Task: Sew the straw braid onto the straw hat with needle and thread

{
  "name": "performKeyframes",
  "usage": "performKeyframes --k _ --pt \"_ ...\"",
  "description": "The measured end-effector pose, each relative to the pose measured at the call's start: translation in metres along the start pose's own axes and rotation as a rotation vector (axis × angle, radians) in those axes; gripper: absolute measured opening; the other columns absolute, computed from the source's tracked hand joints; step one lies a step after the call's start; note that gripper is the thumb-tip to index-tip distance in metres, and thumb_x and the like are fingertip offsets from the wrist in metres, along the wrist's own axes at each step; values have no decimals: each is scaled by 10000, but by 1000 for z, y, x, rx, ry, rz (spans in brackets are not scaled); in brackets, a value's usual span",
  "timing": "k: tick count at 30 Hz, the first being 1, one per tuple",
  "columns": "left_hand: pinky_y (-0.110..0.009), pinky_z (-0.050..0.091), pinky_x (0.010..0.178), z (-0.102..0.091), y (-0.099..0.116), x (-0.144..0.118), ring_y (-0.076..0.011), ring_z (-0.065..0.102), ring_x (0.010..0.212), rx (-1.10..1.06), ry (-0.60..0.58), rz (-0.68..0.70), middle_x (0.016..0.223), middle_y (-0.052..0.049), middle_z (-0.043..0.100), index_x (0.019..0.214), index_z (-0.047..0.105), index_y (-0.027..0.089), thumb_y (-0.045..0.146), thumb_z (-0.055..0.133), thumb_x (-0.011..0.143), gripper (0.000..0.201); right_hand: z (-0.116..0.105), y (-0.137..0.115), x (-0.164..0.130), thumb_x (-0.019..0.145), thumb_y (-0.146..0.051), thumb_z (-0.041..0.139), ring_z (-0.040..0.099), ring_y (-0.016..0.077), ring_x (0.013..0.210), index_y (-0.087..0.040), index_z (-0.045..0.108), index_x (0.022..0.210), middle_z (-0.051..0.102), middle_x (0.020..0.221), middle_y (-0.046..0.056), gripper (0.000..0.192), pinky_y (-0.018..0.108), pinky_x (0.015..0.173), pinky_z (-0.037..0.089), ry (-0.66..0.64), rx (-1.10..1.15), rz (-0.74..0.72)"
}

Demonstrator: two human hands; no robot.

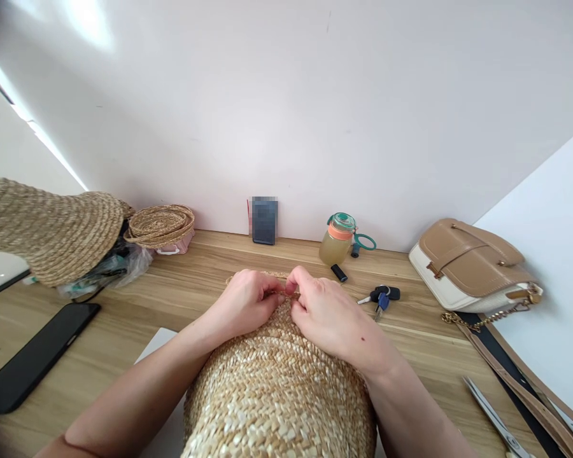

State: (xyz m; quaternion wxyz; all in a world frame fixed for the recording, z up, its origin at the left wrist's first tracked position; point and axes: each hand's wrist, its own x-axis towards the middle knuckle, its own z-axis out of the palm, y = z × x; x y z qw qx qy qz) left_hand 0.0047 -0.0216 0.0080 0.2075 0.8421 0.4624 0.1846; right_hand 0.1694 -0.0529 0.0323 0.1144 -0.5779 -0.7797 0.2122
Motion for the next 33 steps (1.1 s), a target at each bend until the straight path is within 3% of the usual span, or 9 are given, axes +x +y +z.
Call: performKeyframes --k 4,10,33 --pt "-257 314 571 0 -4 3 -161 548 592 -45 8 -8 640 -50 674 707 716 172 203 489 764 236 -4 0 -4 859 -242 459 553 150 607 -222 549 853 644 666 -16 93 258 571 288 54 -88 57" --pt "-257 336 591 0 -7 5 -159 550 602 -87 -1 -17 641 -49 675 711 721 169 219 497 772 237 -3 0 -7 897 -230 403 577 164 613 -213 611 793 662 682 22 233 278 564 276 52 -233 19" --pt "-254 337 592 -1 -6 4 -155 531 602 -114 -11 -22 637 -35 669 753 736 174 232 508 771 235 -4 0 -3 876 -218 409 555 150 590 -205 628 743 647 647 13 256 278 544 270 61 -137 29"
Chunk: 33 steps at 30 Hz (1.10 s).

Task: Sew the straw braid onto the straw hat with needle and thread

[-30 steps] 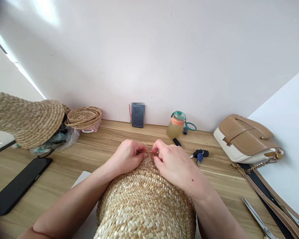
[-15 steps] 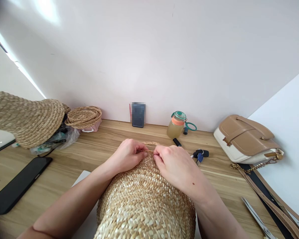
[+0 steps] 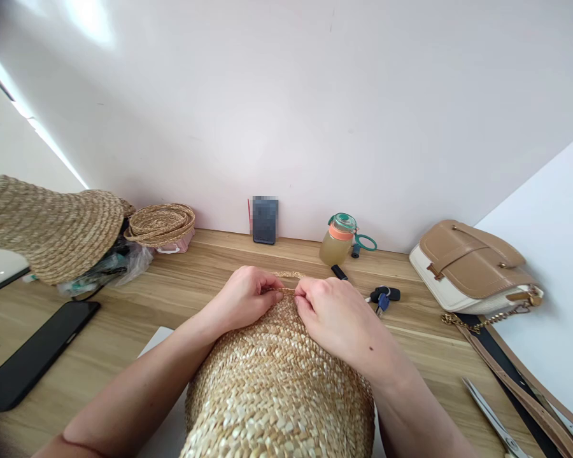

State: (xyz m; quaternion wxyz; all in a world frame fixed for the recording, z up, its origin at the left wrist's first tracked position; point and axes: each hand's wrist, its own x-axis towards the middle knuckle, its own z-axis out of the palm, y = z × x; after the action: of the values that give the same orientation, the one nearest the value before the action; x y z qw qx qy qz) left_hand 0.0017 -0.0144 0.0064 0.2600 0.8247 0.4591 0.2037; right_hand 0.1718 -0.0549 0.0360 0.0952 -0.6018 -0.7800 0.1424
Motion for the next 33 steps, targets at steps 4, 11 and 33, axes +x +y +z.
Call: performKeyframes --k 4,11,33 --pt "-254 327 591 1 -1 0 -151 532 610 -5 8 2 640 -28 669 751 734 182 227 509 770 230 1 1 1 873 -220 411 548 147 586 -211 624 747 642 643 4 247 276 543 266 -6 4 10" --pt "-253 332 594 2 0 0 -151 537 605 4 10 1 640 -35 671 745 731 178 230 509 769 230 1 1 0 867 -211 406 547 147 589 -208 607 737 632 640 6 240 275 552 271 -10 -12 9" --pt "-264 283 547 5 6 -3 -172 558 602 84 17 10 624 -53 667 695 717 180 202 487 754 238 0 -1 -12 904 -265 451 621 189 696 -234 502 1023 686 792 11 134 287 620 347 -5 -31 -1"
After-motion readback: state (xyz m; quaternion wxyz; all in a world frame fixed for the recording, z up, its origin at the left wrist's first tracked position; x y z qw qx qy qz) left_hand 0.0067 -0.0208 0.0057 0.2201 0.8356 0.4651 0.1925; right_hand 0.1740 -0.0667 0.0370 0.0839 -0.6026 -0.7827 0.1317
